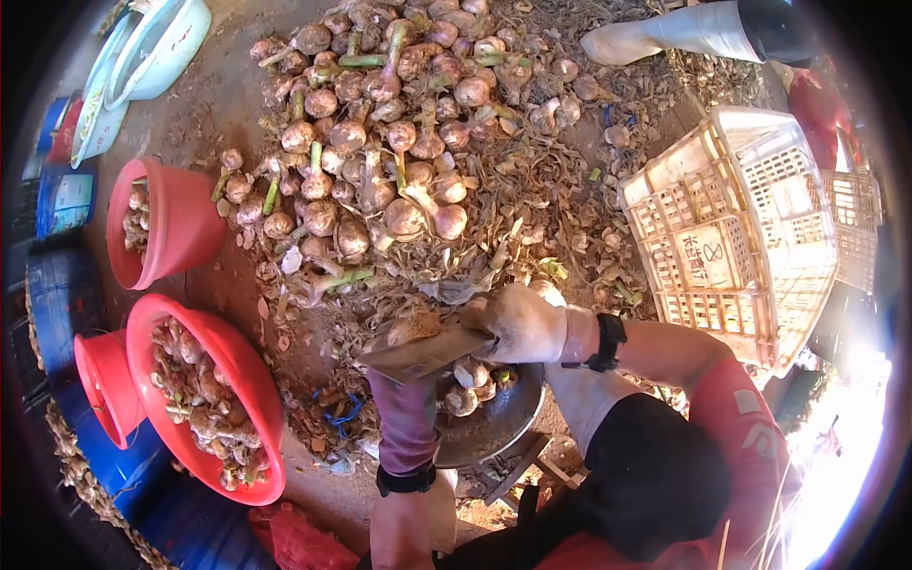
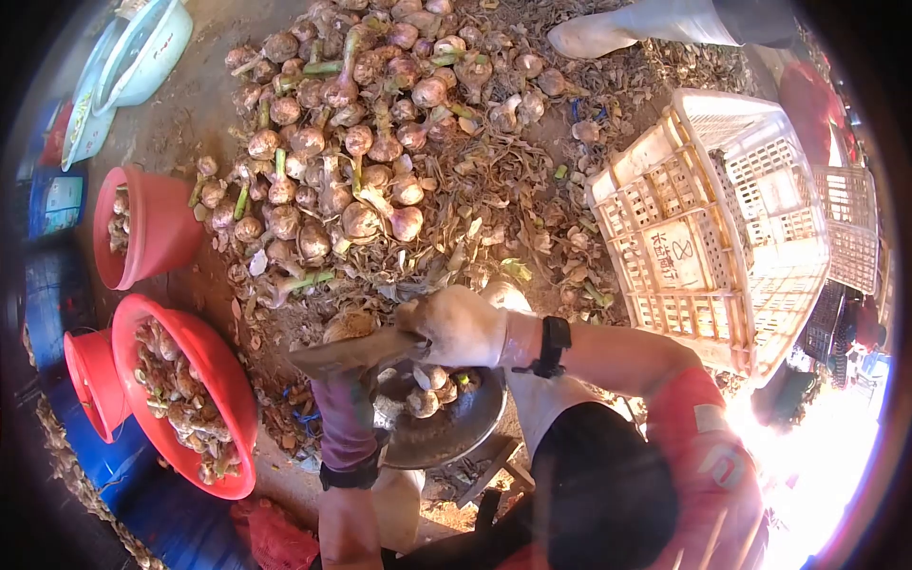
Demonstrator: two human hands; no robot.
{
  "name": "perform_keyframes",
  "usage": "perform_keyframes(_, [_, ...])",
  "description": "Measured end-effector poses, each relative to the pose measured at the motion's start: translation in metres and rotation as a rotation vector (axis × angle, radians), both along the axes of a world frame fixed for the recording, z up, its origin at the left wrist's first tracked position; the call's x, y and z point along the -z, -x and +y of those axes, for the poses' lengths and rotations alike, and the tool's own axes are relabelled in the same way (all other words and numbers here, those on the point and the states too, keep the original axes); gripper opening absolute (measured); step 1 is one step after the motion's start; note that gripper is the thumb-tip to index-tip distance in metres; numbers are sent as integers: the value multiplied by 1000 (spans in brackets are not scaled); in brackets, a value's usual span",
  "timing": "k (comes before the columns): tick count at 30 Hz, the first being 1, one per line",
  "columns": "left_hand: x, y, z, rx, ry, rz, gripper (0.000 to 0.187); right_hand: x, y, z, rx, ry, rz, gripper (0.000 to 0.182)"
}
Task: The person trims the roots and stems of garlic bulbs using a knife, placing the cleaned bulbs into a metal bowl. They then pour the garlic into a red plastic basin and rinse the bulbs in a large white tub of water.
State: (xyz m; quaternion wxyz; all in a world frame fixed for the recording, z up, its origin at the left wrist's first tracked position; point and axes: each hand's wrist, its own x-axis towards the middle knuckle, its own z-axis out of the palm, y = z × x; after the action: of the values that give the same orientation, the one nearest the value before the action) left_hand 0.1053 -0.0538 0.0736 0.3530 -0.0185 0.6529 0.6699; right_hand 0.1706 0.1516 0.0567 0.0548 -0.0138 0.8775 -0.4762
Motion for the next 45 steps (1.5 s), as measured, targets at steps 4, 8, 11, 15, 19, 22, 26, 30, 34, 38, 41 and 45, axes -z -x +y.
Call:
perform_keyframes(4, [13, 6, -10, 309, 140, 251, 43, 16, 3, -2, -47, -56, 135, 30])
perform_keyframes(8, [-14, -9, -5, 363, -82, 28, 54, 51, 17, 19, 201, -17, -516, 23])
perform_keyframes(11, [-43, 6, 12, 673, -169, 328, 60, 31, 11, 34, 345, -120, -349, 24])
perform_keyframes(15, [-34, 22, 16, 960, 231, 438, 56, 9, 29, 31, 447, -53, -279, 24])
perform_keyframes(19, [11, 14, -13, 926, 633, 1016, 48, 13, 25, 26, 400, -13, -341, 22])
perform_keyframes(22, [25, 17, -20, 994, 707, 912, 43, 29, 27, 24, 252, -109, -248, 21])
perform_keyframes(26, [46, 16, -62, 1151, 687, 693, 41, 48, 45, 1, -35, -248, -140, 13])
perform_keyframes(30, [18, 33, -102, 1190, 420, 693, 33, 87, 81, -31, -264, -429, -121, 19])
perform_keyframes(34, [-56, 56, -119, 925, 614, 39, 35, 82, 96, -56, -407, -508, -399, 19])
perform_keyframes(38, [-100, 70, -145, 645, 487, -41, 32, 87, 64, -84, -496, -422, -478, 15])
perform_keyframes(41, [-110, 80, -159, 554, 551, 20, 28, 107, 6, -112, -500, -193, -521, 23])
perform_keyframes(45, [-106, 95, -154, 621, 609, 178, 29, 119, -41, -129, -772, 66, -666, 33])
